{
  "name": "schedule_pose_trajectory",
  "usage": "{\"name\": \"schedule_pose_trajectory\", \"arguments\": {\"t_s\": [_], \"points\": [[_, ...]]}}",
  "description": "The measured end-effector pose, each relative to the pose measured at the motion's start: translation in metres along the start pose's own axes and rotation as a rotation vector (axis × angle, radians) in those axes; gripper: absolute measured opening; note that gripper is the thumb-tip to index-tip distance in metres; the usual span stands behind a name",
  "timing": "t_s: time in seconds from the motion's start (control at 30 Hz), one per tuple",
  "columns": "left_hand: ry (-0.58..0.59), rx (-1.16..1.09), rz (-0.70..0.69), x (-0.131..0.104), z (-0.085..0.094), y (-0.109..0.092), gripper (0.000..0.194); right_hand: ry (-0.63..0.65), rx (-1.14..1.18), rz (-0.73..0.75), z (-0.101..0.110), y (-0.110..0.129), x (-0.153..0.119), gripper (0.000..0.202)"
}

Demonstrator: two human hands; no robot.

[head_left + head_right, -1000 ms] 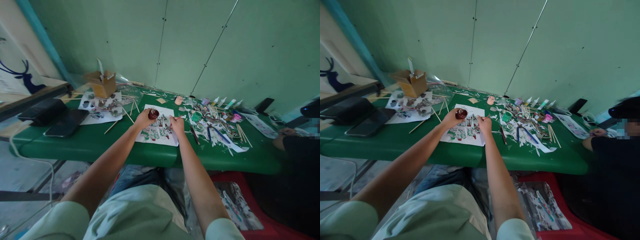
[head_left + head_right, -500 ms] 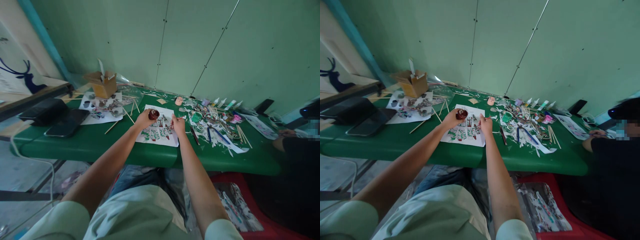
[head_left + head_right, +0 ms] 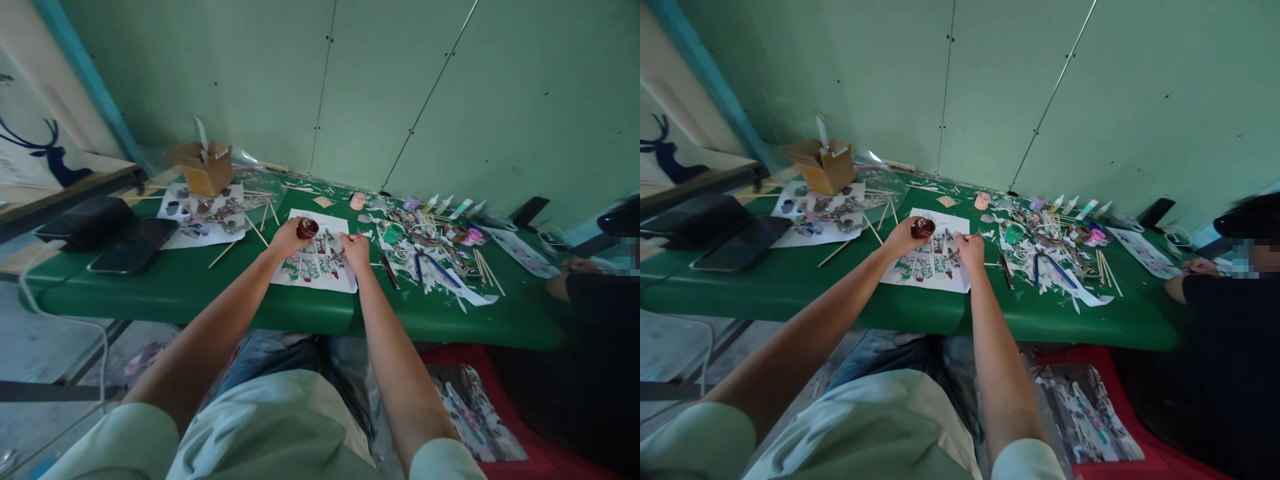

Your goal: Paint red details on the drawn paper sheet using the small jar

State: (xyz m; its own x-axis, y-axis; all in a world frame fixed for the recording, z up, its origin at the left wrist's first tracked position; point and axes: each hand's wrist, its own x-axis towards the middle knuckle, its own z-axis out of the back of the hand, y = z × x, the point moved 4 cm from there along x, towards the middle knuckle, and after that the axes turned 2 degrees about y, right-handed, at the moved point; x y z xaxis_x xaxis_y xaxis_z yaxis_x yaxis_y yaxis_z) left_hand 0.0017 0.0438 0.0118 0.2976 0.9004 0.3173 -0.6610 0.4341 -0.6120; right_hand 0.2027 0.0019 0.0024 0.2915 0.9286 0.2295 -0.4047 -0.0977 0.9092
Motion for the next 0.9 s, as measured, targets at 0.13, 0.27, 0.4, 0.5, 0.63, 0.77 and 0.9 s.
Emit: {"name": "schedule_pose_trajectory", "arguments": {"t_s": [0.13, 0.27, 0.4, 0.5, 0.63, 0.77, 0.9], "points": [[-0.007, 0.004, -0.008, -0.0002, 0.0003, -0.0002, 0.061, 0.005, 0.052, -0.029, 0.0000, 0.0004, -0.0009, 0.039], [-0.011, -0.007, -0.019, 0.0004, -0.0005, 0.0005, 0.060, 0.009, -0.011, 0.006, -0.0005, 0.0018, -0.0014, 0.040], [-0.012, -0.020, -0.022, 0.0007, -0.0009, 0.0011, 0.060, 0.015, 0.006, 0.013, -0.0008, -0.0003, -0.0004, 0.040], [-0.007, -0.023, -0.015, 0.0004, -0.0004, 0.0008, 0.061, 0.007, 0.020, 0.007, -0.0003, -0.0021, 0.0005, 0.040], [0.003, -0.019, -0.002, -0.0002, 0.0001, 0.0000, 0.061, 0.003, -0.039, 0.045, 0.0003, 0.0000, 0.0004, 0.041], [0.001, -0.016, -0.003, -0.0008, 0.0008, -0.0006, 0.061, 0.003, -0.032, 0.034, 0.0009, 0.0009, -0.0003, 0.041], [0.010, -0.012, 0.005, -0.0011, 0.0011, -0.0014, 0.061, 0.000, -0.058, 0.064, 0.0013, 0.0012, -0.0004, 0.042]]}}
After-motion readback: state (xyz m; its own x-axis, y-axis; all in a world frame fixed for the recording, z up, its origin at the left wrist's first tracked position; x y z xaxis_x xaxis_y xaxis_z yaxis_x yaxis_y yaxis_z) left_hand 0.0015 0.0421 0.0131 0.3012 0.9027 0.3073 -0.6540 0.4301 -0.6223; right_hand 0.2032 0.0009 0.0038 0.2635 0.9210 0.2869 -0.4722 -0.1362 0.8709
